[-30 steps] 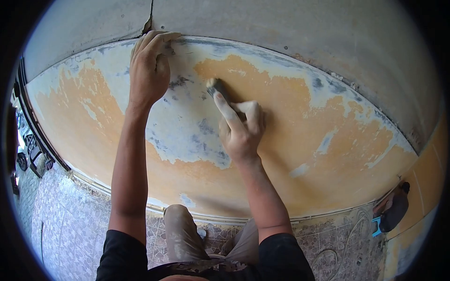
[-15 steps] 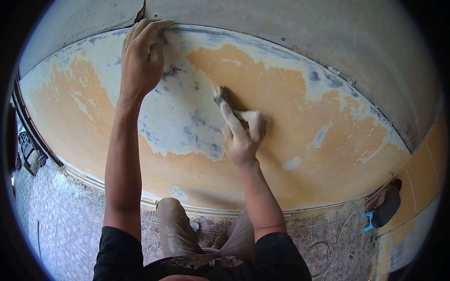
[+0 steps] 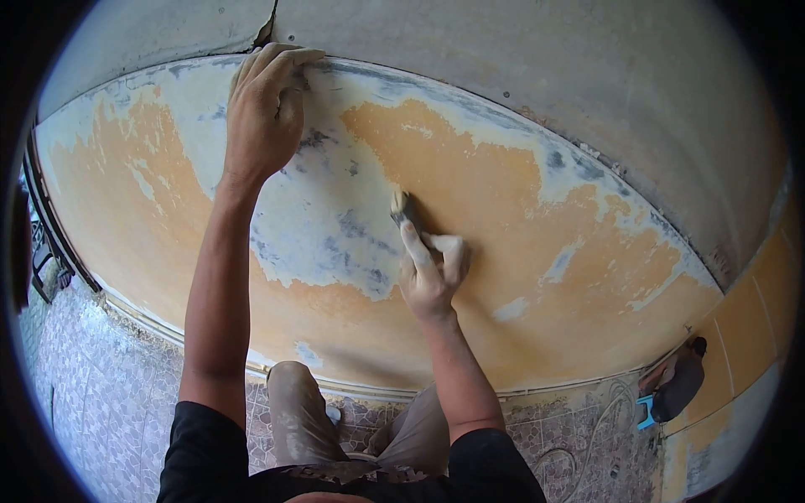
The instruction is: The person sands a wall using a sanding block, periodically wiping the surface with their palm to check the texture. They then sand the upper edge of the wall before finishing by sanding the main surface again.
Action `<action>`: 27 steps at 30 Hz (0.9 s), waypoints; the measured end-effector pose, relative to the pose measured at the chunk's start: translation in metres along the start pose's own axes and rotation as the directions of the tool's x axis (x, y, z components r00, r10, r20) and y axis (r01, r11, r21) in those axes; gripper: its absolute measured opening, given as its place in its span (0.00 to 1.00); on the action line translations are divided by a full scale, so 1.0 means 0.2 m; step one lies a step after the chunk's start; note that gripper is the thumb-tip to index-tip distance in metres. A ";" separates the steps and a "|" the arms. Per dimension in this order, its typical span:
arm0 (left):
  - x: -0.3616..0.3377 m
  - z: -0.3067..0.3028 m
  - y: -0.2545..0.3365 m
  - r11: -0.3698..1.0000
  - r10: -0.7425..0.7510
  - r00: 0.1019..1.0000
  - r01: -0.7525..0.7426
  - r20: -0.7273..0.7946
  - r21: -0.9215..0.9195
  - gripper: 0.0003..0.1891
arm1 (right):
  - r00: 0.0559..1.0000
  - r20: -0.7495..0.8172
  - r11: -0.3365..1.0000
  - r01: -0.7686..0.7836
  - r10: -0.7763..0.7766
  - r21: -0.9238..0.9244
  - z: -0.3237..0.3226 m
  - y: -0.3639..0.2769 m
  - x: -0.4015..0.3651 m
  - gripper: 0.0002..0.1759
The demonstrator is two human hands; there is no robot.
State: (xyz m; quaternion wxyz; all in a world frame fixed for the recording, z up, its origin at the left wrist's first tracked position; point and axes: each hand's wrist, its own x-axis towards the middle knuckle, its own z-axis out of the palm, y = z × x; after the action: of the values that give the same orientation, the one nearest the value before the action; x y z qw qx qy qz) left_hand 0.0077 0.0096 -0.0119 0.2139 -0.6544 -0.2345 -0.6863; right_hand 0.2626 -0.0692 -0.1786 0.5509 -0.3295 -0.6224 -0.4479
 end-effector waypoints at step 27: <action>-0.01 0.04 -0.04 0.981 0.087 0.996 -0.090 0.028 0.172 0.30 | 0.996 -0.036 0.996 -0.082 0.081 -0.045 0.07 -0.10 0.30 0.29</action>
State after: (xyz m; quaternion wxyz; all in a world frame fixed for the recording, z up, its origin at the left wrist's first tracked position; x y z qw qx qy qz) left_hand 0.0103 0.0204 -0.0141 0.2979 -0.6501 -0.2663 -0.6463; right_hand 0.2281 -0.0701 -0.1233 0.5714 -0.3596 -0.5885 -0.4449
